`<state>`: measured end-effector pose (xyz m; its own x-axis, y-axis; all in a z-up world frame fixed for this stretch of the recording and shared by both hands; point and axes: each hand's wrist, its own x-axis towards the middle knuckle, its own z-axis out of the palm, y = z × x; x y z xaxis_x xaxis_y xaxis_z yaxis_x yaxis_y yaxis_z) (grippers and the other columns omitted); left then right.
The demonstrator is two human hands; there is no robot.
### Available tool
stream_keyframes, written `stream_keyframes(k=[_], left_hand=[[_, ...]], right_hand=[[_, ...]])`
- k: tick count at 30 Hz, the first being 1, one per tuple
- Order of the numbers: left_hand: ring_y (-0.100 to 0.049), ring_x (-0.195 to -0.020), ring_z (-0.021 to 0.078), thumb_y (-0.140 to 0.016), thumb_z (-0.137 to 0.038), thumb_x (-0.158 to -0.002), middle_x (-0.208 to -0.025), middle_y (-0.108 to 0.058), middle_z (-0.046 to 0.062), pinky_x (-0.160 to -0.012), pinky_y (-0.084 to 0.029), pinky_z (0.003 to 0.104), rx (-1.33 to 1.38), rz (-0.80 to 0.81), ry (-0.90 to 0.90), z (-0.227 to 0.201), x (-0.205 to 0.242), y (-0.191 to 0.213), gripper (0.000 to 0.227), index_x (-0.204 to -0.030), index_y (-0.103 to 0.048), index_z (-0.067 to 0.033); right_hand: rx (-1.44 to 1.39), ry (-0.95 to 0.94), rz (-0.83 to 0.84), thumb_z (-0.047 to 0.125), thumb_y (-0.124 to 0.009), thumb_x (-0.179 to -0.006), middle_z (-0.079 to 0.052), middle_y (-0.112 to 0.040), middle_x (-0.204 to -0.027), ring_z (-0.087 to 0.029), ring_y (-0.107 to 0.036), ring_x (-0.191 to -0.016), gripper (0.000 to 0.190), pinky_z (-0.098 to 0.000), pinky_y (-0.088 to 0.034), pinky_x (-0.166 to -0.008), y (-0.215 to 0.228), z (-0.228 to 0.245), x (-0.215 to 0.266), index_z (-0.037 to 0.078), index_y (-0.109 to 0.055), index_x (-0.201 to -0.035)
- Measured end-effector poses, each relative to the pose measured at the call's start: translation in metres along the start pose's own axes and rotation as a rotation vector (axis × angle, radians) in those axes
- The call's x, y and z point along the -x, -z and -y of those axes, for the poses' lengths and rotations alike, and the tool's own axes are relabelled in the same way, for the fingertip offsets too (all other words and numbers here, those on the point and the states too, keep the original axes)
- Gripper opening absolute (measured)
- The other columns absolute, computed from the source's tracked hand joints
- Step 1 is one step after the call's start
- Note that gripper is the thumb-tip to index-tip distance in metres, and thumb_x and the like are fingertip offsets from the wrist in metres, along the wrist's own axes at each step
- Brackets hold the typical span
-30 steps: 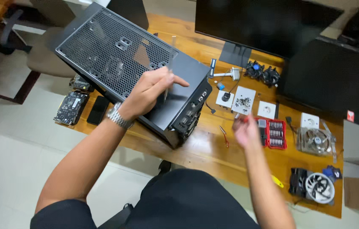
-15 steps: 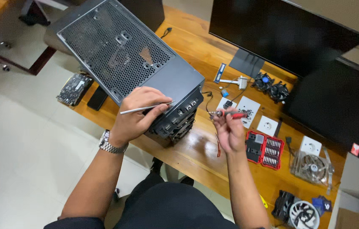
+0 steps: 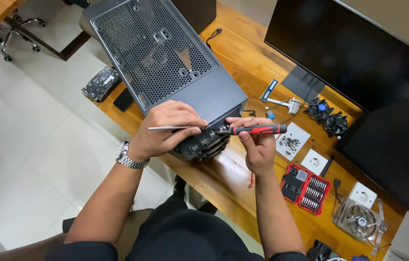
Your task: The person uses a screwdriver to tighten screws on the rear I/O panel of a computer case. They work on multiple screw holes around the ports, securing the metal plate to the case.
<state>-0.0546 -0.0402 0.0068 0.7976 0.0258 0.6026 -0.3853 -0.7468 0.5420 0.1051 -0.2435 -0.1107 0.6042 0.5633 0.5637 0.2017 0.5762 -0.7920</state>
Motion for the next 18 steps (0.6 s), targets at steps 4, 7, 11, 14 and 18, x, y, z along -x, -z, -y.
stream_keyframes(k=[4,7,11,14,18], left_hand=[[-0.079,-0.101,0.033,-0.067,-0.021,-0.109,-0.097,-0.081,0.004,-0.092,-0.058,0.046,0.045,0.034,0.058,0.005,0.0,0.001,0.017,-0.108,-0.081,-0.0124],[-0.077,-0.089,0.0306,-0.061,-0.024,-0.111,-0.092,-0.081,0.004,-0.087,-0.059,0.042,0.142,0.0,0.125,0.008,0.002,0.001,0.025,-0.103,-0.081,-0.0106],[-0.072,-0.063,0.0165,-0.049,-0.032,-0.117,-0.09,-0.081,0.008,-0.067,-0.058,0.03,0.345,-0.151,0.283,0.014,0.012,0.0,0.041,-0.092,-0.074,-0.0095],[-0.066,-0.055,0.0144,-0.044,-0.033,-0.118,-0.09,-0.081,0.01,-0.061,-0.055,0.027,0.41,-0.207,0.334,0.028,0.023,-0.002,0.047,-0.086,-0.068,-0.0086],[-0.064,-0.051,0.014,-0.047,-0.033,-0.117,-0.088,-0.081,0.01,-0.057,-0.051,0.027,0.383,-0.178,0.312,0.022,0.017,-0.002,0.046,-0.083,-0.068,-0.0094]], right_hand=[[-0.031,-0.008,-0.029,0.016,-0.062,-0.109,-0.027,-0.072,-0.102,-0.051,-0.074,-0.118,0.023,-0.0577,-0.055,-0.108,0.004,-0.007,-0.001,0.0,-0.047,-0.115],[-0.225,-0.109,-0.123,0.024,-0.061,-0.11,-0.023,-0.071,-0.102,-0.045,-0.075,-0.117,0.025,-0.0545,-0.056,-0.11,0.015,-0.018,0.001,0.004,-0.048,-0.119],[-0.736,-0.374,-0.299,0.026,-0.056,-0.114,-0.016,-0.072,-0.108,-0.031,-0.078,-0.114,0.021,-0.0452,-0.059,-0.111,0.04,-0.032,-0.002,0.008,-0.054,-0.123],[-0.957,-0.463,-0.353,0.028,-0.055,-0.116,-0.01,-0.071,-0.111,-0.026,-0.079,-0.108,0.022,-0.0416,-0.06,-0.107,0.041,-0.034,0.0,0.008,-0.059,-0.125],[-0.836,-0.403,-0.261,0.028,-0.053,-0.115,-0.013,-0.072,-0.101,-0.025,-0.078,-0.092,0.02,-0.0397,-0.063,-0.093,0.041,-0.025,0.014,0.011,-0.062,-0.121]])
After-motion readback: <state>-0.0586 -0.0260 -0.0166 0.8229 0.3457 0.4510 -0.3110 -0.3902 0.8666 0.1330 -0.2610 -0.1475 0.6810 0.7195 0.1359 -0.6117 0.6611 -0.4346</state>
